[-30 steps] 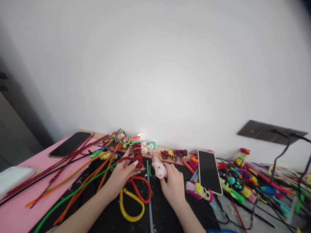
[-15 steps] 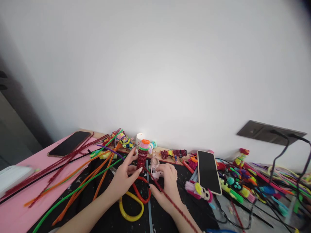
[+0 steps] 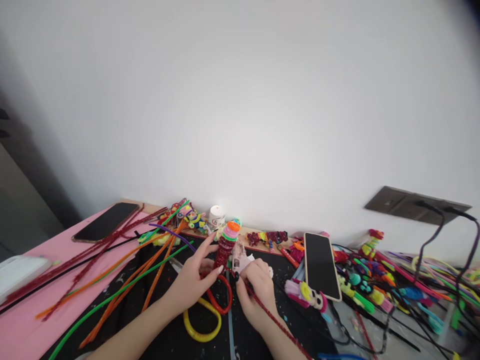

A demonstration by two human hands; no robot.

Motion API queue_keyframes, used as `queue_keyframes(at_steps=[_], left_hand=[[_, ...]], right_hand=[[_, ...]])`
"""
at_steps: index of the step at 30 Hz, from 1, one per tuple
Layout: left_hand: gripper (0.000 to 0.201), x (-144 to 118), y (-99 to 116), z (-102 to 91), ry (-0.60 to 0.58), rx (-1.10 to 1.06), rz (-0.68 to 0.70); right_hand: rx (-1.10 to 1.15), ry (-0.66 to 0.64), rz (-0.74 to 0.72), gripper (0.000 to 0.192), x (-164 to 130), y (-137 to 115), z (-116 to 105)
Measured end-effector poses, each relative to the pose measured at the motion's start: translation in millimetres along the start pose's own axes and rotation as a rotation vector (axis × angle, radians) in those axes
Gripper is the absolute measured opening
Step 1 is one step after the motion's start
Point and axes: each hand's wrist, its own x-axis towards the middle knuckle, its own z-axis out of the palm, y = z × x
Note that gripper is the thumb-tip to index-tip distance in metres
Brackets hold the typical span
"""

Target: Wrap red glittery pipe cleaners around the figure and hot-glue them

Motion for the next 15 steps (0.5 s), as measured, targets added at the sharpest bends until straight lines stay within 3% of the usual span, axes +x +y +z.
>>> queue_keyframes(at_steps=[15], left_hand=[[0.076,2.7,-3.5,-3.0,-0.061,-0.291,-0.074]], right_hand=[[0.034,-0.043,0.018,0.018,0.4,1.4,0.3]])
